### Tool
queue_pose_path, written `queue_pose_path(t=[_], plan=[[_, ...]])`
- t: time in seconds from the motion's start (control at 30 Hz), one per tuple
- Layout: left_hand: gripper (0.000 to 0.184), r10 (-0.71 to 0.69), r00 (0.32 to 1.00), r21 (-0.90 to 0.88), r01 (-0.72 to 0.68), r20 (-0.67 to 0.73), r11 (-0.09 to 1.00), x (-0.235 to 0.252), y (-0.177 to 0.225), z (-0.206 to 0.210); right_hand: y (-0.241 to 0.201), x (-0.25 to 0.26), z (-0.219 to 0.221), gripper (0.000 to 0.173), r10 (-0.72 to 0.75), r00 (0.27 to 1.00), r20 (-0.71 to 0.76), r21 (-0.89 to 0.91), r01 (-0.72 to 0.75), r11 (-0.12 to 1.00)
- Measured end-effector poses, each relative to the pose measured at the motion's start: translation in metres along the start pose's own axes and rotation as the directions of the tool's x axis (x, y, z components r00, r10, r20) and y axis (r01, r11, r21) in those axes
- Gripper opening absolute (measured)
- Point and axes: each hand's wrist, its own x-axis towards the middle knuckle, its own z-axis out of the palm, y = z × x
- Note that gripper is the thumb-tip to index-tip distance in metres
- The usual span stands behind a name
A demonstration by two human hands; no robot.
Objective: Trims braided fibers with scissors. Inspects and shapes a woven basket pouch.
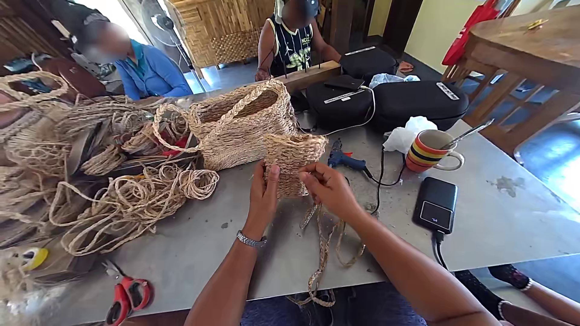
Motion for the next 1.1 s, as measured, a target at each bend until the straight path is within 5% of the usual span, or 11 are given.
queue_pose_path(t=[0.1,0.27,0.5,0.67,1.1], plan=[[0.05,-0.021,0.999,-0.066,0.018,-0.049,0.998,0.008,0.0,-0.017,-0.009,0.004,-0.022,0.035,0.204,0.941,0.271,0.256,-0.275,0.927],[0.047,-0.067,0.992,-0.24,0.039,-0.107,0.97,0.017,0.005,-0.036,-0.012,0.003,-0.052,0.03,0.188,0.885,0.425,0.295,-0.332,0.896],[0.046,-0.147,0.989,-0.48,0.116,-0.027,0.869,0.015,0.019,-0.041,-0.015,0.002,-0.066,0.023,0.006,0.995,0.098,0.051,-0.011,0.999],[0.046,-0.124,0.988,-0.585,0.151,0.087,0.797,0.008,0.024,-0.032,-0.008,0.005,-0.059,0.02,-0.192,0.976,-0.098,-0.015,0.192,0.981],[0.05,-0.095,0.944,-0.758,0.312,0.317,0.573,-0.009,0.02,0.001,0.004,0.005,-0.018,0.02,-0.133,0.983,-0.128,0.219,0.159,0.963]])
